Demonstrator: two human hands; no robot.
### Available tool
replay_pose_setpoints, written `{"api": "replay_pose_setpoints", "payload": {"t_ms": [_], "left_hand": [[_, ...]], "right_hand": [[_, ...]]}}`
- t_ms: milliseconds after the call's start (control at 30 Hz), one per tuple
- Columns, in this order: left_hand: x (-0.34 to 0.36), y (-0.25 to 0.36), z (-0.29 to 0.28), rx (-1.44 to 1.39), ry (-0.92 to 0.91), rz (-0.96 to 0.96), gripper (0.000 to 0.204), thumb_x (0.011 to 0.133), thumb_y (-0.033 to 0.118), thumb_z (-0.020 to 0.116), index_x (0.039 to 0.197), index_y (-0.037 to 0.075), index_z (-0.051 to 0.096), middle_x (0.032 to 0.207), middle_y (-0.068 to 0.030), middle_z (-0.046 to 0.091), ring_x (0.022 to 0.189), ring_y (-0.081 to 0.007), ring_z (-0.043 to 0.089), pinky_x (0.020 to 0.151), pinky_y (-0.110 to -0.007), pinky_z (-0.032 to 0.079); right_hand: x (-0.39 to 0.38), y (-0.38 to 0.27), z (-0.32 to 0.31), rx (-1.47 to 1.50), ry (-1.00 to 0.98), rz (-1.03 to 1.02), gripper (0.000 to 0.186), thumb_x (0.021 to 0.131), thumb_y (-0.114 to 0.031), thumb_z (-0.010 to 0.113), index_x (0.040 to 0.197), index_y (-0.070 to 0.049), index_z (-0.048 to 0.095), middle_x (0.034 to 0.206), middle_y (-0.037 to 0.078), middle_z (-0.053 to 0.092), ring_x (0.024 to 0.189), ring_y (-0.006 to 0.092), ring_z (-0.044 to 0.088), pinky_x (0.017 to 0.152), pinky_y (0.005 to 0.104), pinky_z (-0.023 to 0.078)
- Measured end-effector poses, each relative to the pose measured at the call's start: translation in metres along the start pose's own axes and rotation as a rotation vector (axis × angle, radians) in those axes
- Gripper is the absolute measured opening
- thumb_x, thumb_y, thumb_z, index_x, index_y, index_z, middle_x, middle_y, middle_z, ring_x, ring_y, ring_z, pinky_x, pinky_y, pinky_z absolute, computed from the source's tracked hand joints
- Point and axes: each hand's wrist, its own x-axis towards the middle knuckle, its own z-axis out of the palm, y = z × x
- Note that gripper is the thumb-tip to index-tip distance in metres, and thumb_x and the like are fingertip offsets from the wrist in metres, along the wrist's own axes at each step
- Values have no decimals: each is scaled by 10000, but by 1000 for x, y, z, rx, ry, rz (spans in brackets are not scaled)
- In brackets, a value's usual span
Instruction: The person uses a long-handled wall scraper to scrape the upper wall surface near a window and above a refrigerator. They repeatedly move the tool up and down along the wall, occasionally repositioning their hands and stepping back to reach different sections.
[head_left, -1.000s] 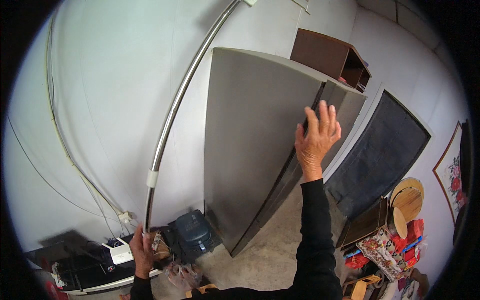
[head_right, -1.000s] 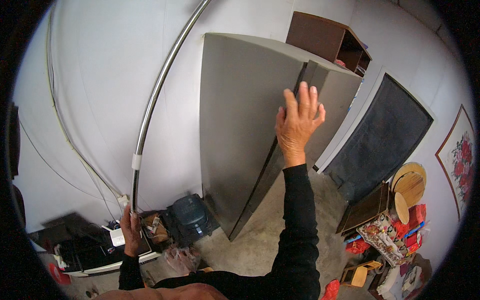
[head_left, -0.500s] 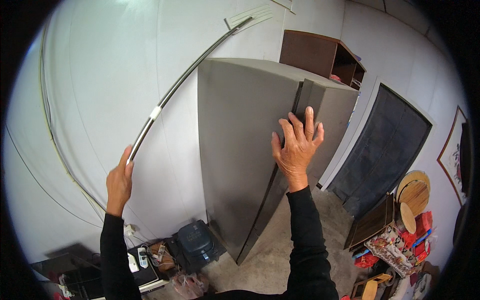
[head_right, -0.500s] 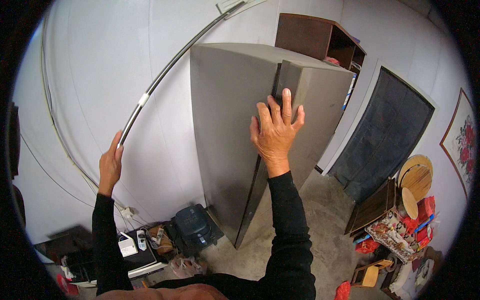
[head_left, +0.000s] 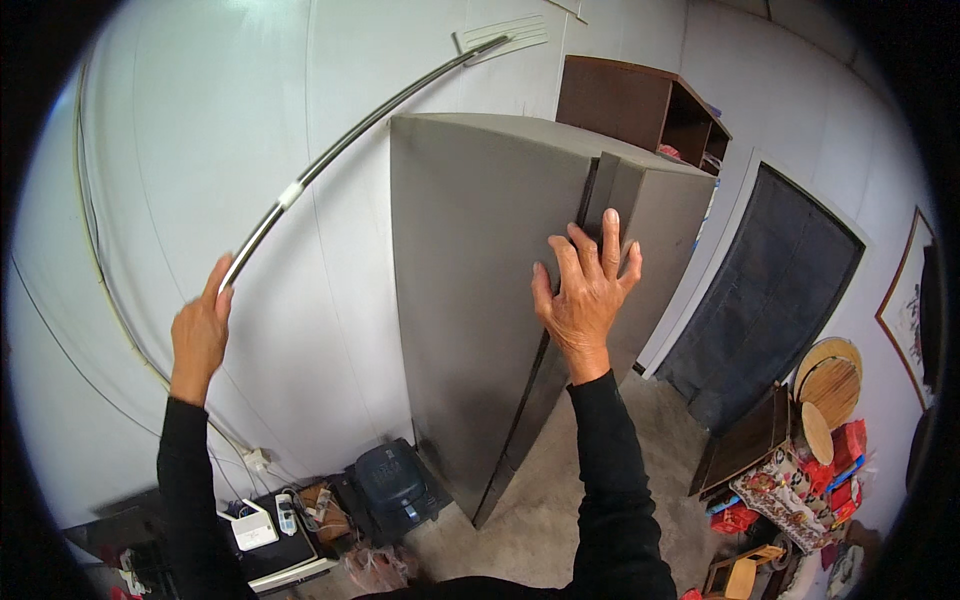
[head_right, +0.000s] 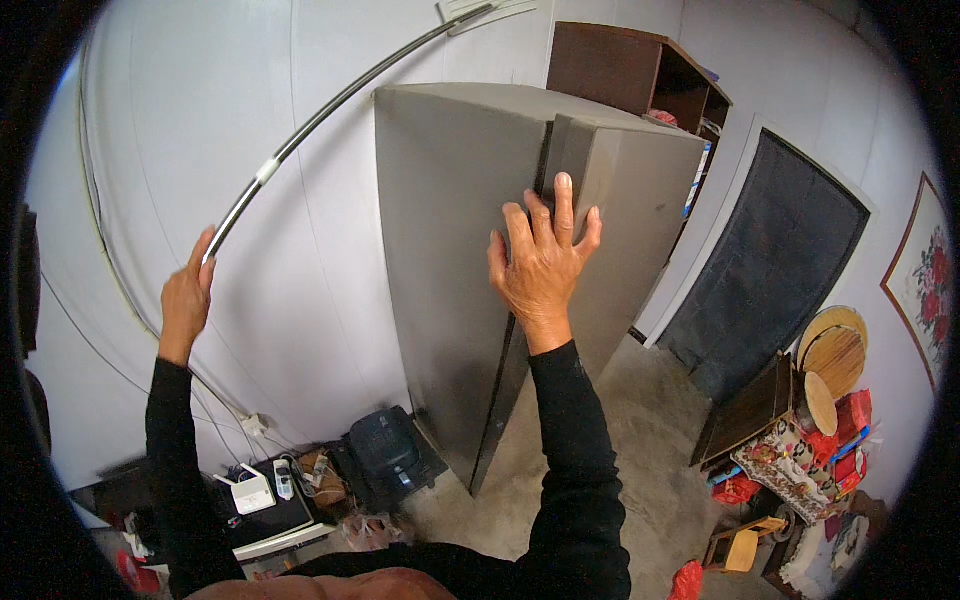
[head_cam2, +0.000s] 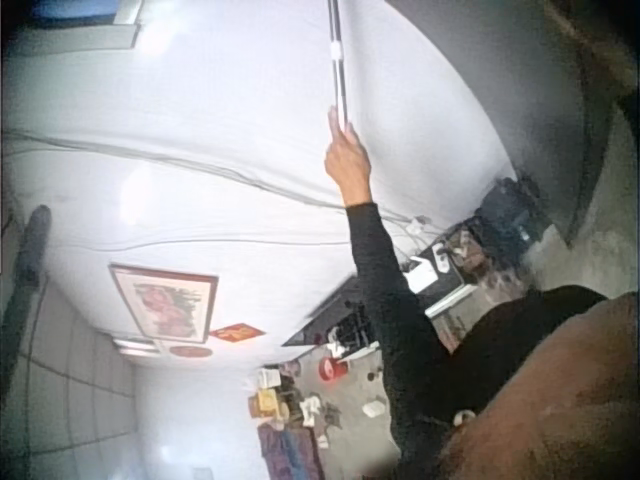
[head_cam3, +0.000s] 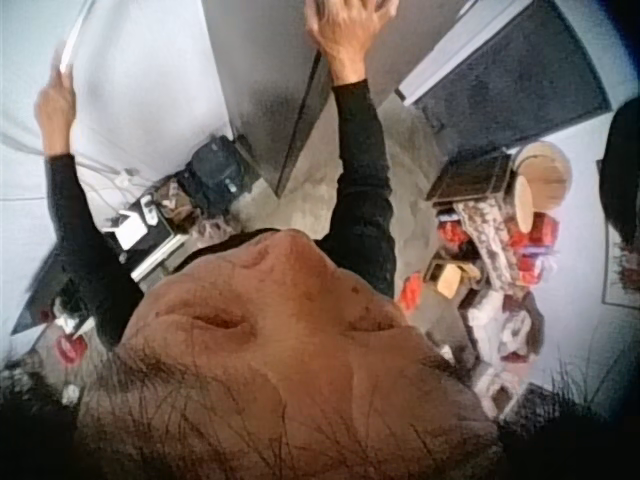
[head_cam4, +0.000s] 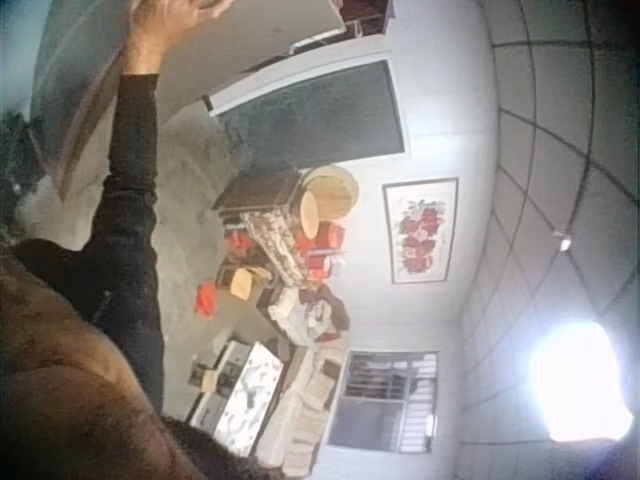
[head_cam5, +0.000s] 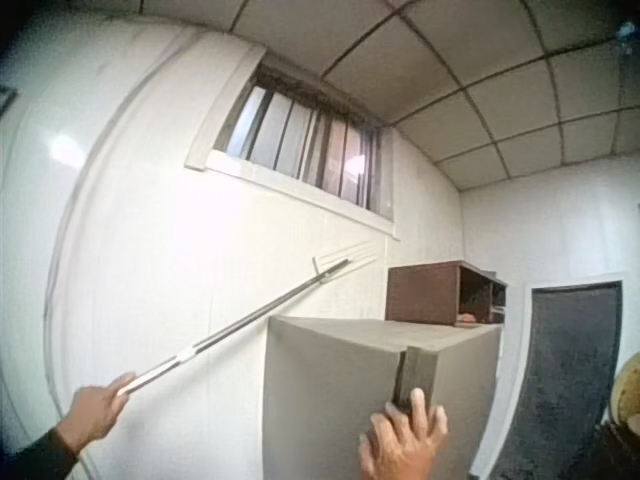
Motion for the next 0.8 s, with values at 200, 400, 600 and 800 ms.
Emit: {"api": "replay_pose_setpoints", "payload": {"t_ms": [200,400,600,800], "left_hand": [[69,28,-10,108,-18,29,446,995,330,484,1432,323,397,606,-142,587,565,-346,578,554,-450,472],[32,-15,-51,79,12,51,461,981,289,502,1432,323,410,651,-156,588,592,-345,569,588,-448,452],[-9,-44,-61,133,-37,14,475,982,285,514,1442,348,414,624,-142,554,543,-301,545,550,-425,435],[37,-23,-49,218,11,62,472,972,296,526,1426,365,419,631,-137,575,574,-318,576,564,-437,464]], "right_hand": [[2,0,1,-38,12,-1,267,761,-225,700,1018,-173,649,1165,45,637,1409,269,320,1109,561,129],[2,0,0,-51,9,-1,256,764,-232,701,1006,-162,652,1143,37,646,1407,268,324,1105,559,144],[-2,1,2,-17,12,0,251,766,-243,701,999,-164,656,1125,39,646,1409,265,316,1112,561,135],[1,-1,1,-72,18,-4,263,776,-254,697,1019,-164,654,1158,41,648,1414,255,309,1128,545,111]]}}
